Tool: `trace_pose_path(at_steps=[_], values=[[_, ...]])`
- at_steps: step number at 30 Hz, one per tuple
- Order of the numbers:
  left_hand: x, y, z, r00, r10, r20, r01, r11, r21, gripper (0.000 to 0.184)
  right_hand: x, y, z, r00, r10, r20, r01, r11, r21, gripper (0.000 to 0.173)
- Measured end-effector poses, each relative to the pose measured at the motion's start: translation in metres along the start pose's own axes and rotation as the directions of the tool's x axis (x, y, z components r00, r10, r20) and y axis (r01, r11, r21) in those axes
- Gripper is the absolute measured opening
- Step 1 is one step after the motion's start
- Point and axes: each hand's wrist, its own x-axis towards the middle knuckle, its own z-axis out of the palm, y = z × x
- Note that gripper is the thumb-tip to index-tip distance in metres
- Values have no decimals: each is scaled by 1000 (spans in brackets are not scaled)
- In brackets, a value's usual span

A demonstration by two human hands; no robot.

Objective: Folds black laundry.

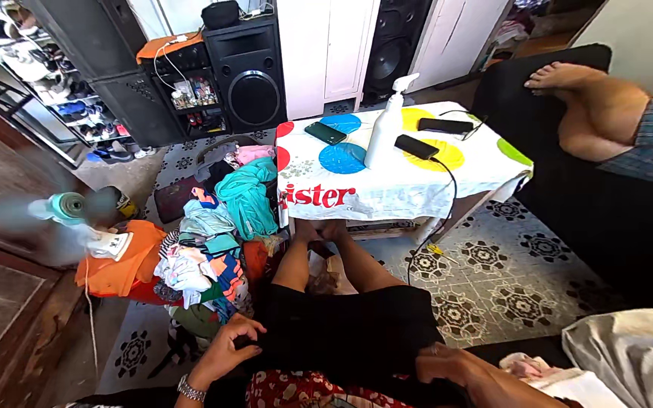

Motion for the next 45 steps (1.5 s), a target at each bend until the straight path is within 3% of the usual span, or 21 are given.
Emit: trace_pose_path(at_steps=[3, 6, 9, 11, 14, 16, 19, 22, 23, 25, 28, 30, 32, 34, 36, 41, 43, 45], values=[[4, -1, -1, 994, -99, 51, 93, 991, 100, 19, -18, -1, -5, 957, 216, 194, -231, 971, 57, 22], [16, -3, 2, 978, -173, 112, 147, 966, 211, 25, -30, -1, -15, 865, 397, 306, -392, 916, -82, 23], [28, -14, 7, 950, -237, 202, 156, 923, 351, 30, -50, 6, -26, 867, 454, 205, -430, 890, -150, 17], [32, -27, 6, 939, -252, 236, 141, 904, 403, 32, -68, 18, -33, 906, 412, 96, -401, 909, -114, 17], [32, -42, -3, 964, -160, 212, 90, 948, 307, 22, -90, 40, -41, 952, 290, -101, -286, 957, 57, 21], [33, -51, -10, 976, -131, 176, 101, 981, 168, 23, -94, 53, -48, 919, 347, -185, -297, 921, 254, 22], [40, -57, -10, 973, -221, 73, 226, 971, -80, 19, -74, 83, -43, 755, 536, -378, -290, 789, 542, 6], [55, -62, 0, 954, -297, -46, 284, 941, -185, 11, -43, 149, -19, 552, 687, -473, -337, 703, 627, 4], [60, -64, 5, 944, -321, -78, 303, 936, -181, 13, -36, 177, -6, 480, 747, -460, -421, 656, 626, 11], [67, -66, 13, 919, -373, -128, 353, 923, -153, 13, -24, 217, 19, 367, 883, -293, -576, 463, 674, 36], [68, -68, 17, 880, -420, -222, 421, 906, -46, 14, -14, 229, 46, 285, 956, -64, -532, 214, 819, 52], [68, -59, 20, 874, -363, -324, 417, 901, 116, 20, -15, 221, 53, 301, 953, 13, -488, 142, 861, 59], [73, -40, 31, 890, -232, -393, 348, 902, 256, 25, -22, 212, 54, 351, 935, 45, -507, 150, 849, 56], [86, -19, 53, 927, -66, -370, 209, 908, 362, 25, -26, 199, 50, 384, 922, 48, -524, 175, 834, 49], [101, 3, 85, 971, 14, -237, 86, 908, 409, 22, -24, 186, 40, 400, 916, 38, -515, 190, 836, 40], [127, 48, 168, 996, 40, 78, -55, 980, 192, 26, -17, 145, 1, 554, 829, -73, -293, 276, 915, 17], [130, 73, 193, 990, 79, 115, -92, 989, 112, 35, -23, 132, -11, 568, 802, -186, -127, 309, 943, 20], [132, 98, 213, 981, 148, 127, -157, 985, 66, 42, -31, 137, -3, 539, 770, -343, 162, 304, 939, 35]])
